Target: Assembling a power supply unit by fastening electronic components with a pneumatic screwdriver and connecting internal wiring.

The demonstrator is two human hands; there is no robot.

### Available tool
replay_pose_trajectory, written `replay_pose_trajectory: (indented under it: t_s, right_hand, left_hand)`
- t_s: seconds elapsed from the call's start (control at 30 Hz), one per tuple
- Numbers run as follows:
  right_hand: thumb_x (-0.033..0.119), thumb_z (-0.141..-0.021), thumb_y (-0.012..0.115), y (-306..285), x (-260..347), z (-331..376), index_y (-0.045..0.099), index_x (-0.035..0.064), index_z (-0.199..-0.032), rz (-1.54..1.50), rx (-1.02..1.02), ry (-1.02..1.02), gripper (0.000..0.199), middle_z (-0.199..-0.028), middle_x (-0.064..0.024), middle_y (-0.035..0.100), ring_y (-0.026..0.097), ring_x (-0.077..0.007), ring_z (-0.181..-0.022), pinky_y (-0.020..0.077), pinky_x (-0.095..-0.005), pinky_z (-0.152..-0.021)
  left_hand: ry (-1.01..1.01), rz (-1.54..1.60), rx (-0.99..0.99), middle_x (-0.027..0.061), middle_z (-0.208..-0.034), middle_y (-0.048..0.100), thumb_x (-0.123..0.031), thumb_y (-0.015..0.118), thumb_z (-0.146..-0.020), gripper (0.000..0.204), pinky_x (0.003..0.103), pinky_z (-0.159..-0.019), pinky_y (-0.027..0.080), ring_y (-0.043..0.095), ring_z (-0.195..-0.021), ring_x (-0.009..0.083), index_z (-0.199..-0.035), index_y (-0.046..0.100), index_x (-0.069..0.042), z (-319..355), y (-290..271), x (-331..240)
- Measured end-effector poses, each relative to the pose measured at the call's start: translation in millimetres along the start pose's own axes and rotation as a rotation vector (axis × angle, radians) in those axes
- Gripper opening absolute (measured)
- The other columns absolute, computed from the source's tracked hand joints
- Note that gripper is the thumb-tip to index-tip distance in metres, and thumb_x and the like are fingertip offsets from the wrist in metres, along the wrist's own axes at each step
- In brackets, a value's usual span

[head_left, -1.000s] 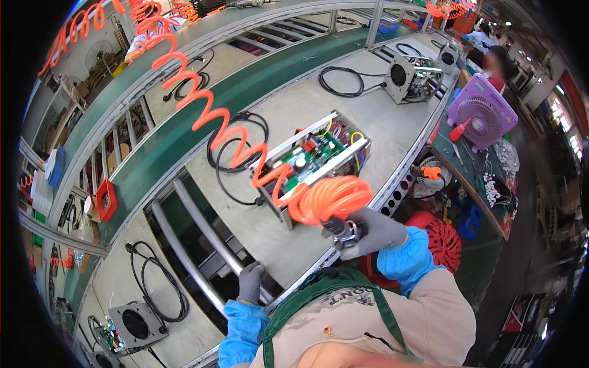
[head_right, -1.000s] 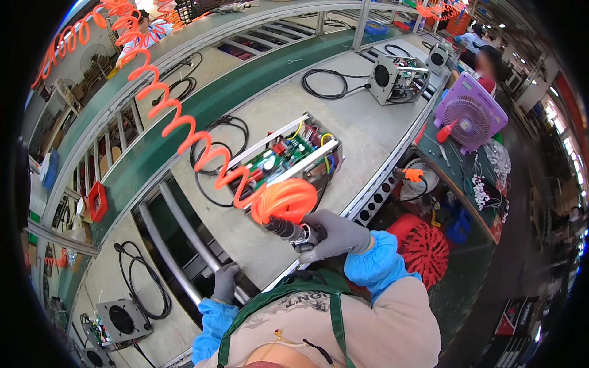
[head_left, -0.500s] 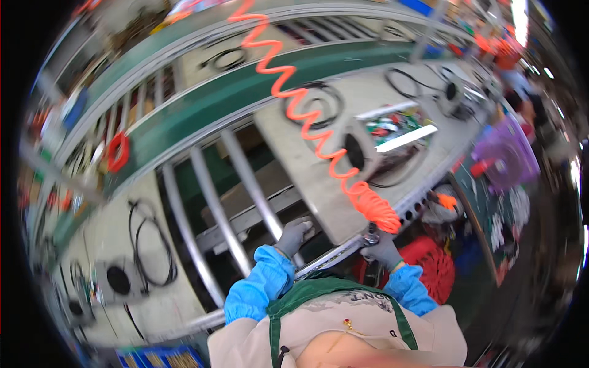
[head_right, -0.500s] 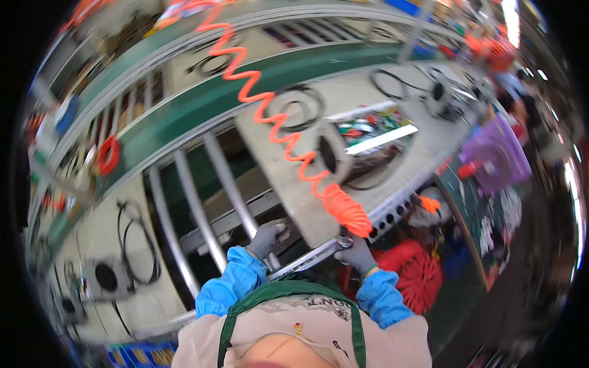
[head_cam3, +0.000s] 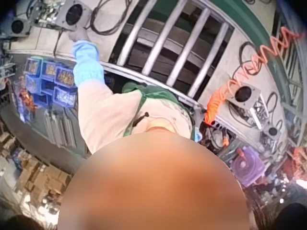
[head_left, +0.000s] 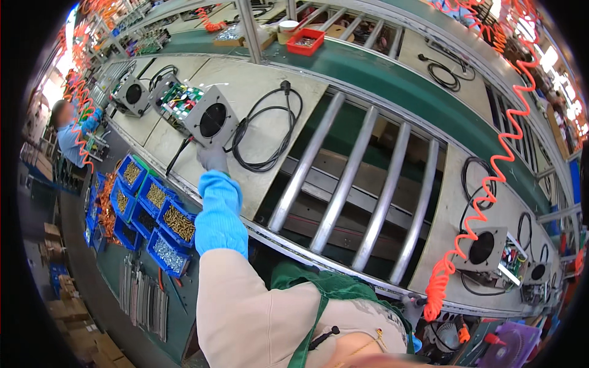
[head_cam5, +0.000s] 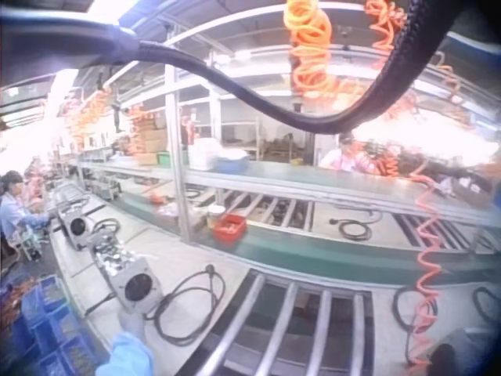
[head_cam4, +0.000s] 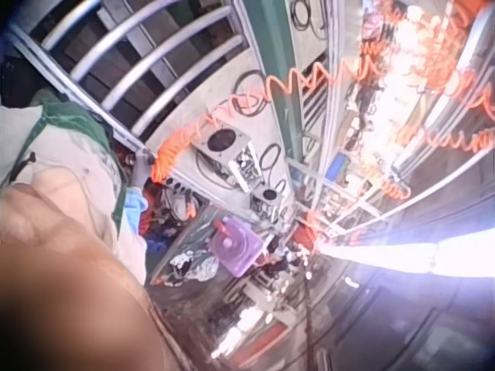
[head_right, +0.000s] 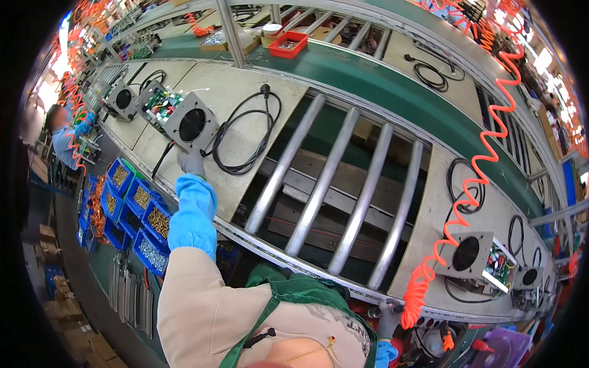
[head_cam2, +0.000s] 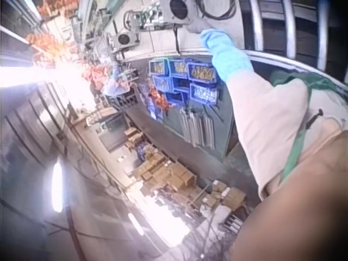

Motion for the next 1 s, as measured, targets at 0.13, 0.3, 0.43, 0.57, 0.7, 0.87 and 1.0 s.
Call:
replay_pose_trajectory:
  t_s: [0.13, 0.3, 0.43, 0.57, 0.7, 0.87, 1.0]
  right_hand:
    - [0.013, -0.079, 0.069, 18.8, 38.2, 17.5, 0.055, 0.0038, -0.097, 0.253, 0.083, 0.044, 0.025, -0.084, -0.0038, 0.054, 0.055, -0.0119, -0.079, 0.0463, -0.0273, -0.062]
    - [0.015, -0.079, 0.07, 22.0, 41.1, 12.0, 0.06, 0.0023, -0.103, 0.612, 0.049, -0.03, 0.029, -0.086, -0.009, 0.061, 0.059, -0.0186, -0.083, 0.0496, -0.0343, -0.07]
    - [0.016, -0.079, 0.069, 28.5, 37.9, 13.6, 0.061, 0.0025, -0.102, 0.652, 0.153, -0.066, 0.029, -0.086, -0.0103, 0.062, 0.06, -0.0205, -0.083, 0.0497, -0.035, -0.071]
    - [0.018, -0.079, 0.069, 32.4, 33.0, 12.6, 0.061, 0.0027, -0.102, 0.685, 0.239, -0.095, 0.029, -0.087, -0.0116, 0.062, 0.06, -0.0225, -0.084, 0.0497, -0.0357, -0.071]
    - [0.019, -0.079, 0.069, 34.0, 28.1, 17.8, 0.062, 0.0029, -0.101, 0.713, 0.323, -0.117, 0.029, -0.087, -0.0129, 0.062, 0.06, -0.0244, -0.084, 0.0497, -0.0364, -0.071]
    - [0.021, -0.079, 0.069, 34.9, 24.8, 27.5, 0.062, 0.0031, -0.101, 0.742, 0.409, -0.131, 0.029, -0.088, -0.0145, 0.063, 0.061, -0.0269, -0.084, 0.0497, -0.0373, -0.072]
    - [0.023, -0.079, 0.068, 35.5, 21.8, 39.1, 0.063, 0.0033, -0.101, 0.765, 0.48, -0.133, 0.03, -0.088, -0.0157, 0.063, 0.061, -0.0289, -0.084, 0.0497, -0.038, -0.072]
  left_hand:
    - [0.024, 0.216, 0.298, 0.0189, -0.109, 0.065, -0.017, 0.066, -0.074, 0.05, 0.04, -0.093, 0.046, 0.061, -0.105, 0.0339, -0.119, 0.056, 0.001, -40.3, 27.0, 0.2]
    - [0.165, 0.126, 0.3, 0.0166, -0.099, 0.067, -0.014, 0.066, -0.073, 0.038, 0.038, -0.085, 0.048, 0.064, -0.096, 0.0314, -0.108, 0.059, -0.002, -36.4, 26.9, 8.5]
    - [0.201, 0.384, 0.379, 0.0166, -0.096, 0.066, -0.01, 0.065, -0.074, 0.031, 0.037, -0.082, 0.048, 0.064, -0.092, 0.0293, -0.103, 0.059, -0.001, 11.7, 35.4, 14.7]
    - [0.249, 0.348, 0.44, 0.0151, -0.092, 0.065, -0.01, 0.066, -0.076, 0.026, 0.036, -0.079, 0.048, 0.063, -0.084, 0.0278, -0.099, 0.058, -0.001, 90.2, 4.2, -13.3]
    - [0.294, 0.382, 0.664, 0.0125, -0.084, 0.063, -0.015, 0.067, -0.078, 0.024, 0.034, -0.071, 0.048, 0.061, -0.076, 0.0247, -0.095, 0.057, -0.002, 156.7, -2.9, -20.1]
    - [0.406, 0.313, 0.932, 0.0114, -0.082, 0.059, -0.017, 0.067, -0.079, 0.025, 0.035, -0.066, 0.048, 0.06, -0.071, 0.0223, -0.096, 0.056, -0.002, 247.5, -12.7, -38.5]
    - [0.426, 0.405, 1.144, 0.0136, -0.089, 0.058, -0.019, 0.067, -0.079, 0.031, 0.038, -0.068, 0.049, 0.06, -0.076, 0.0268, -0.102, 0.054, -0.001, 316.5, -28.8, -56.8]
Point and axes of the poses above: each hand's wrist, its own z-axis away from the middle knuckle, its own y-axis out of the palm, x = y × z, the point moved 9 cm from there along -z, towards the middle knuckle
